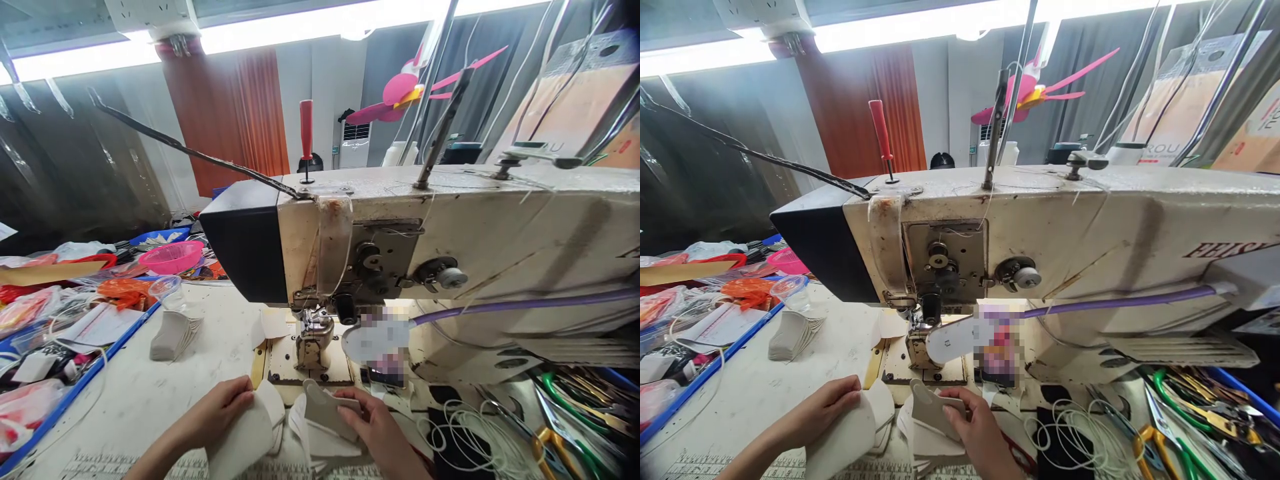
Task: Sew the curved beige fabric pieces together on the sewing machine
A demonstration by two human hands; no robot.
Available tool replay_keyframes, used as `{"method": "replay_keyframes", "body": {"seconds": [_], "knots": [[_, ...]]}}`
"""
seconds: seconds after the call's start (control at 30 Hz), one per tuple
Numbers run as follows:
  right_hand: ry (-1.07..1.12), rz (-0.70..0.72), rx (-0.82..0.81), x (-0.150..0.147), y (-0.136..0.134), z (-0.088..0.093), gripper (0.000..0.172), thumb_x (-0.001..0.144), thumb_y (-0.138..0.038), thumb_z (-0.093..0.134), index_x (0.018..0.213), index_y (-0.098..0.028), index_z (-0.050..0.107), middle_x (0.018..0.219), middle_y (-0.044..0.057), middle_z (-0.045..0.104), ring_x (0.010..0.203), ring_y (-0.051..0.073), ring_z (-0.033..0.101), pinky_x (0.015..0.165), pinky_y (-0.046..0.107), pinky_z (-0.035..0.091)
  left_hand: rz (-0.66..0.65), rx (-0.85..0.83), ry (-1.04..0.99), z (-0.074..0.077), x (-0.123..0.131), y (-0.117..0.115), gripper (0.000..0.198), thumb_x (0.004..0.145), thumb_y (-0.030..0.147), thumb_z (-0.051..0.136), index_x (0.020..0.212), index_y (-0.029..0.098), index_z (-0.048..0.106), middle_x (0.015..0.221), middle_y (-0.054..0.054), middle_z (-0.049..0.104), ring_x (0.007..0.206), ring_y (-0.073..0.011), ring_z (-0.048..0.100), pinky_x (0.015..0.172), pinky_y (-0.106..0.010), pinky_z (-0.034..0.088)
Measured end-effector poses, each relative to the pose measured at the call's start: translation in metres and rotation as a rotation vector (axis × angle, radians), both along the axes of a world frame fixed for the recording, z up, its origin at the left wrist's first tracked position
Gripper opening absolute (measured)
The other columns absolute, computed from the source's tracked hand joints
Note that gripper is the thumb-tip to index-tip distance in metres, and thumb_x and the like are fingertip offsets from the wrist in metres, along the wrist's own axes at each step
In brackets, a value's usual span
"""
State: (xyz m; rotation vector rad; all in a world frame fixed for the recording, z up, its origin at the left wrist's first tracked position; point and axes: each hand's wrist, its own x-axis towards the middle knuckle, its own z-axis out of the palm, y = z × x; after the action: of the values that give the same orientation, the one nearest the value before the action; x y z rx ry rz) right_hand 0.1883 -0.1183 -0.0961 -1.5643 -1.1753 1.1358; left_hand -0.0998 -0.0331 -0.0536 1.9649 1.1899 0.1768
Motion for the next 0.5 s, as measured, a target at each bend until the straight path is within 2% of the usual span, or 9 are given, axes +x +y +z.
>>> {"method": "replay_keyframes", "body": {"seconds": [0.07, 0.17, 0.2, 0.27, 0.33, 0.43, 0.5], "knots": [[-0.015, -0.021, 0.026, -0.008, -0.001, 0.003, 0.028, 0.072, -0.035, 0.056, 0.088, -0.018, 0.07, 0.083, 0.007, 0.072, 0.078, 0.024, 0.064, 0.07, 0.03, 0.048, -0.045, 0.058, -0.007, 0.013, 0.011, -0.01, 0.028, 0.09, 0.039, 0.037, 0.075, 0.02, 0.052, 0.08, -0.001, 0.06, 0.073, -0.0156, 0.053, 0.065, -0.024, 0.043], [-0.043, -0.035, 0.108, -0.032, -0.005, 0.012, 0.026, 0.072, -0.031, 0.057, 0.092, -0.02, 0.069, 0.096, 0.007, 0.071, 0.091, 0.025, 0.063, 0.082, 0.03, 0.046, -0.111, 0.374, -0.128, 0.025, 0.042, -0.029, 0.023, 0.09, 0.034, 0.041, 0.077, 0.021, 0.056, 0.108, -0.007, 0.059, 0.096, -0.0205, 0.054, 0.082, -0.03, 0.044], [-0.035, -0.027, 0.144, -0.041, -0.006, 0.015, 0.028, 0.072, -0.032, 0.057, 0.096, -0.021, 0.068, 0.098, 0.007, 0.071, 0.09, 0.025, 0.064, 0.081, 0.03, 0.047, -0.129, 0.492, -0.164, 0.027, 0.053, -0.035, 0.024, 0.09, 0.032, 0.041, 0.075, 0.021, 0.056, 0.11, -0.008, 0.058, 0.1, -0.0222, 0.054, 0.085, -0.033, 0.043], [0.033, -0.023, 0.227, -0.056, -0.011, 0.021, 0.032, 0.075, -0.037, 0.057, 0.1, -0.019, 0.065, 0.096, 0.009, 0.071, 0.082, 0.023, 0.065, 0.075, 0.029, 0.05, -0.128, 0.606, -0.146, 0.027, 0.073, -0.043, 0.026, 0.092, 0.027, 0.037, 0.075, 0.021, 0.056, 0.092, -0.007, 0.062, 0.084, -0.0202, 0.057, 0.078, -0.034, 0.044], [0.145, -0.056, 0.246, -0.062, -0.015, 0.026, 0.039, 0.079, -0.047, 0.054, 0.102, -0.017, 0.062, 0.088, 0.009, 0.071, 0.074, 0.021, 0.065, 0.069, 0.028, 0.051, -0.068, 0.643, -0.122, 0.025, 0.084, -0.045, 0.027, 0.093, 0.025, 0.036, 0.077, 0.021, 0.056, 0.075, -0.004, 0.061, 0.069, -0.0175, 0.056, 0.068, -0.031, 0.045], [0.288, -0.129, 0.147, -0.056, -0.022, 0.028, 0.05, 0.075, -0.061, 0.055, 0.099, -0.018, 0.061, 0.075, 0.005, 0.069, 0.065, 0.017, 0.063, 0.058, 0.024, 0.05, 0.049, 0.651, -0.206, 0.019, 0.087, -0.044, 0.022, 0.092, 0.028, 0.04, 0.082, 0.021, 0.058, 0.075, -0.004, 0.062, 0.069, -0.0168, 0.057, 0.064, -0.028, 0.045], [0.316, -0.098, 0.064, -0.049, -0.026, 0.027, 0.05, 0.067, -0.065, 0.062, 0.084, -0.018, 0.062, 0.061, 0.001, 0.063, 0.055, 0.015, 0.058, 0.049, 0.022, 0.046, 0.096, 0.632, -0.289, 0.016, 0.086, -0.042, 0.02, 0.091, 0.028, 0.043, 0.082, 0.021, 0.059, 0.077, -0.005, 0.063, 0.073, -0.0168, 0.059, 0.066, -0.027, 0.046]]}}
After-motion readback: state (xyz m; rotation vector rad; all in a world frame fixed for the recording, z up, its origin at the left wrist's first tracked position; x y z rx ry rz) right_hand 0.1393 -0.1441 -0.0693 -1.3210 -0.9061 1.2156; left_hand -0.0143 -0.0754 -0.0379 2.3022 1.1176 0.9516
